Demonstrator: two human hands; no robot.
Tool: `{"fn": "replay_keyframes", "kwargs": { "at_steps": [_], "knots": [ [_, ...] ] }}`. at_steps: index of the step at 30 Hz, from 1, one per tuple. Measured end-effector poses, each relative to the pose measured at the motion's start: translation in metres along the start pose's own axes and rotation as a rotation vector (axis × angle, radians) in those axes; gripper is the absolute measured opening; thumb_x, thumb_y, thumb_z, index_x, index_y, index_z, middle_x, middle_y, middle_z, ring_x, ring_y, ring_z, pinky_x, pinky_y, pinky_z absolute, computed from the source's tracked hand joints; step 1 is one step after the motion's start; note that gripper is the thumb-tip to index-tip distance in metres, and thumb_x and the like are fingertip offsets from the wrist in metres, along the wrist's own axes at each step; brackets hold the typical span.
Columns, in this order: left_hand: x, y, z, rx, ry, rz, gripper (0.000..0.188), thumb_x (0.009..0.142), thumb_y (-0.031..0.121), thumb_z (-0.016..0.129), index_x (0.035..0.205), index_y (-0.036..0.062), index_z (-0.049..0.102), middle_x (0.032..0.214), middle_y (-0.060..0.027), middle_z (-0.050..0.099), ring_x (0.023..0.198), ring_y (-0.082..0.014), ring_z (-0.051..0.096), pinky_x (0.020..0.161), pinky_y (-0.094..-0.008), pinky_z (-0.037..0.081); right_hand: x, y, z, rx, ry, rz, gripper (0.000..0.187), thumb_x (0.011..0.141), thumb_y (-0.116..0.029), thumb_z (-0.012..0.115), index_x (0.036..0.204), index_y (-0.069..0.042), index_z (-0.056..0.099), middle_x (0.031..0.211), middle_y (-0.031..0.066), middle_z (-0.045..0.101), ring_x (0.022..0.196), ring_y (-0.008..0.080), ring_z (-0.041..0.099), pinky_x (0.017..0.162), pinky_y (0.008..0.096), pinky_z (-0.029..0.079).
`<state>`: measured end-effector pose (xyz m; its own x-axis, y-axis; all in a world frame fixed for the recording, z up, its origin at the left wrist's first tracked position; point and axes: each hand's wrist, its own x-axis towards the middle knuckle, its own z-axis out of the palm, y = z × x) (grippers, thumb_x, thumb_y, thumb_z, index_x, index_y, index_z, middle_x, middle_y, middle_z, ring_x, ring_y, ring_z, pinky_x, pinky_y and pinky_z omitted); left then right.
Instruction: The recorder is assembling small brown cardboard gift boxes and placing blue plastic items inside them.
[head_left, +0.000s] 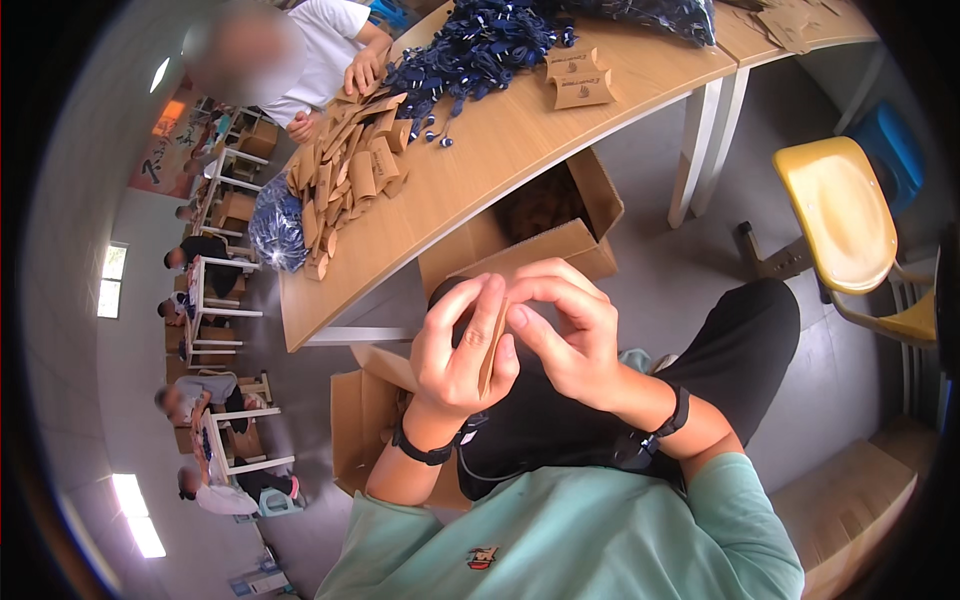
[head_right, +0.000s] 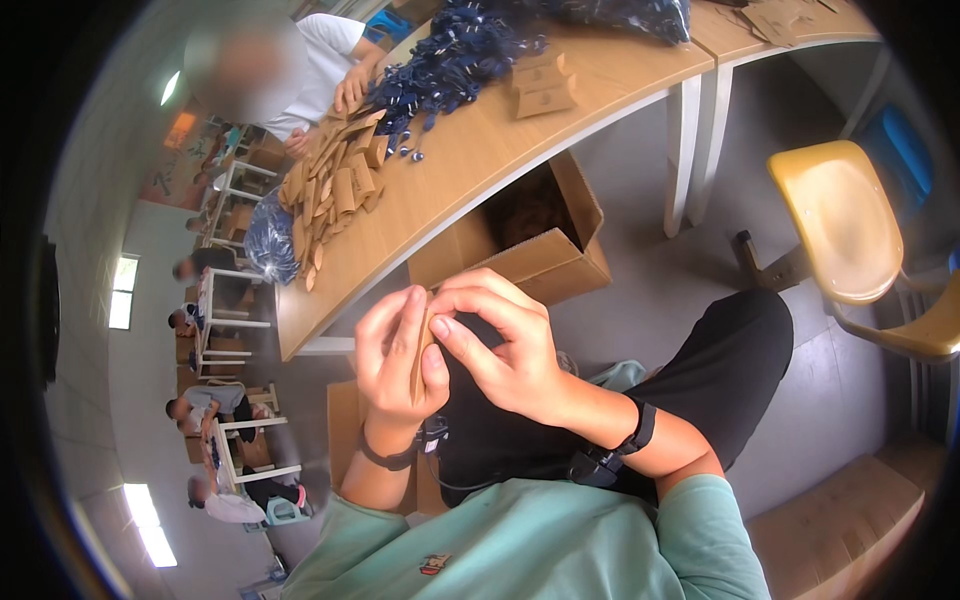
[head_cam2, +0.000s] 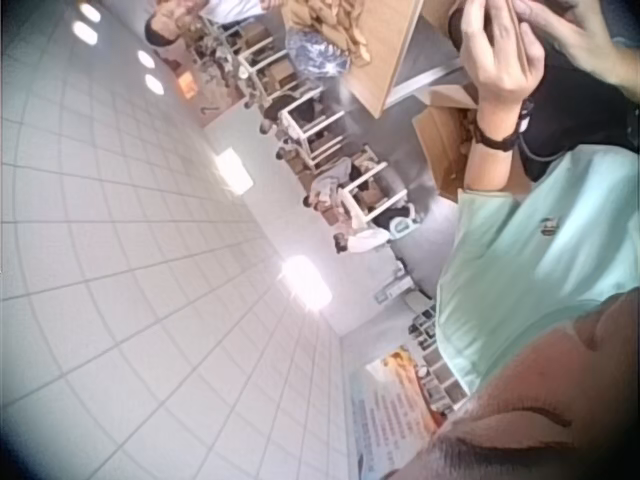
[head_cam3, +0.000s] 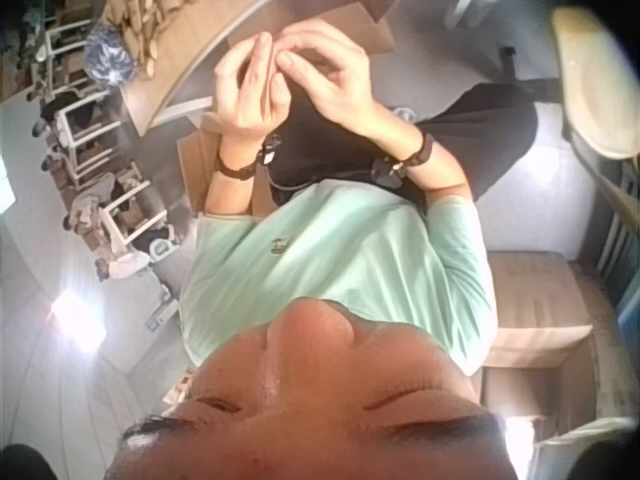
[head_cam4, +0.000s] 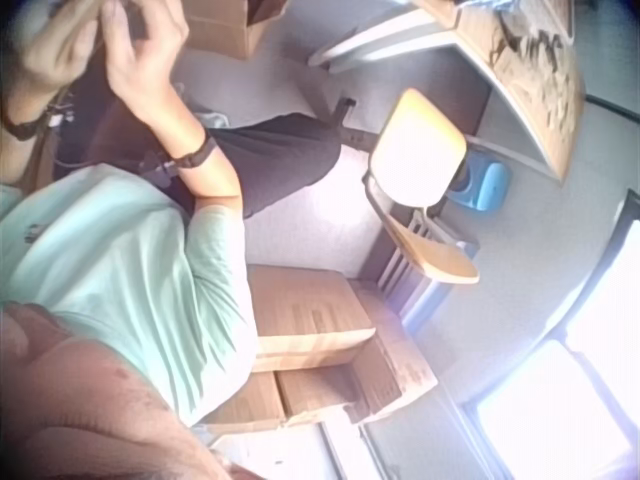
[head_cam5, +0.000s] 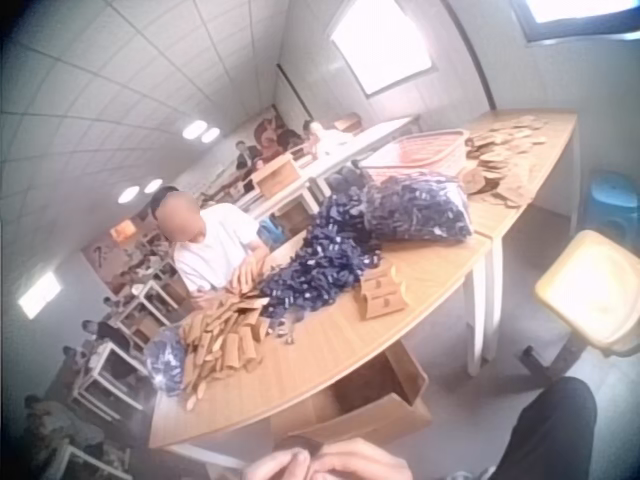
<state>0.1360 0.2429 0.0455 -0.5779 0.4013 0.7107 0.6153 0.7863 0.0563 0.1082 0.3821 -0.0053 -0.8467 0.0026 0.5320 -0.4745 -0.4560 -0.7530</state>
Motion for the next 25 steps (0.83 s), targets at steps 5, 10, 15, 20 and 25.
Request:
{"fn": "replay_keyframes", "kwargs": {
  "at_steps": [5,10,15,20,25],
  "knots": [
    [0.009,-0.002,-0.003,-0.126,-0.074,-0.032,0.034,0.084,0.013,0.061,0.111,-0.0084,0.063,0.1,-0.0196,0.066,0.078,-0.0323,0.066,0.07,-0.0365,0.057,0.003,0.002,-0.006,0.073,-0.023,-0.015,0.009,0.085,-0.001,0.07,0.092,0.002,0.067,0.094,0.0123,0.066,0.084,0.0213,0.064,0.077,0.0311,0.052],
    [0.01,-0.001,-0.002,-0.146,-0.108,-0.024,0.032,0.081,0.013,0.061,0.107,-0.0063,0.061,0.1,-0.0187,0.065,0.075,-0.0318,0.065,0.066,-0.0376,0.055,0.007,-0.001,-0.013,0.099,-0.029,0.023,0.008,0.08,0.001,0.069,0.087,0.001,0.066,0.088,0.0103,0.066,0.083,0.0197,0.064,0.076,0.0307,0.051],
    [0.007,0.001,-0.004,-0.131,-0.138,-0.019,0.03,0.082,0.016,0.061,0.103,-0.006,0.06,0.097,-0.0207,0.065,0.081,-0.034,0.066,0.071,-0.039,0.056,0.01,-0.002,-0.019,0.103,-0.105,0.053,0.007,0.076,0.003,0.066,0.08,-0.001,0.062,0.082,0.0073,0.063,0.076,0.0169,0.06,0.073,0.0284,0.049],
    [0.008,-0.001,-0.004,-0.056,-0.172,0.064,0.033,0.074,0.009,0.064,0.104,-0.0055,0.061,0.097,-0.0166,0.063,0.07,-0.0288,0.062,0.06,-0.0351,0.053,0.009,-0.001,-0.02,0.124,-0.125,0.093,0.007,0.075,0.003,0.066,0.08,-0.001,0.062,0.081,0.0072,0.062,0.076,0.0162,0.06,0.073,0.028,0.049],
    [0.008,-0.005,-0.002,0.016,-0.124,0.039,0.034,0.073,0.009,0.065,0.105,-0.0043,0.061,0.102,-0.0164,0.064,0.071,-0.0295,0.063,0.06,-0.035,0.054,0.007,-0.004,-0.012,0.125,-0.033,0.133,0.008,0.078,0.001,0.066,0.085,0.0,0.064,0.083,0.0075,0.063,0.078,0.0169,0.061,0.075,0.0285,0.05]
  ]
}}
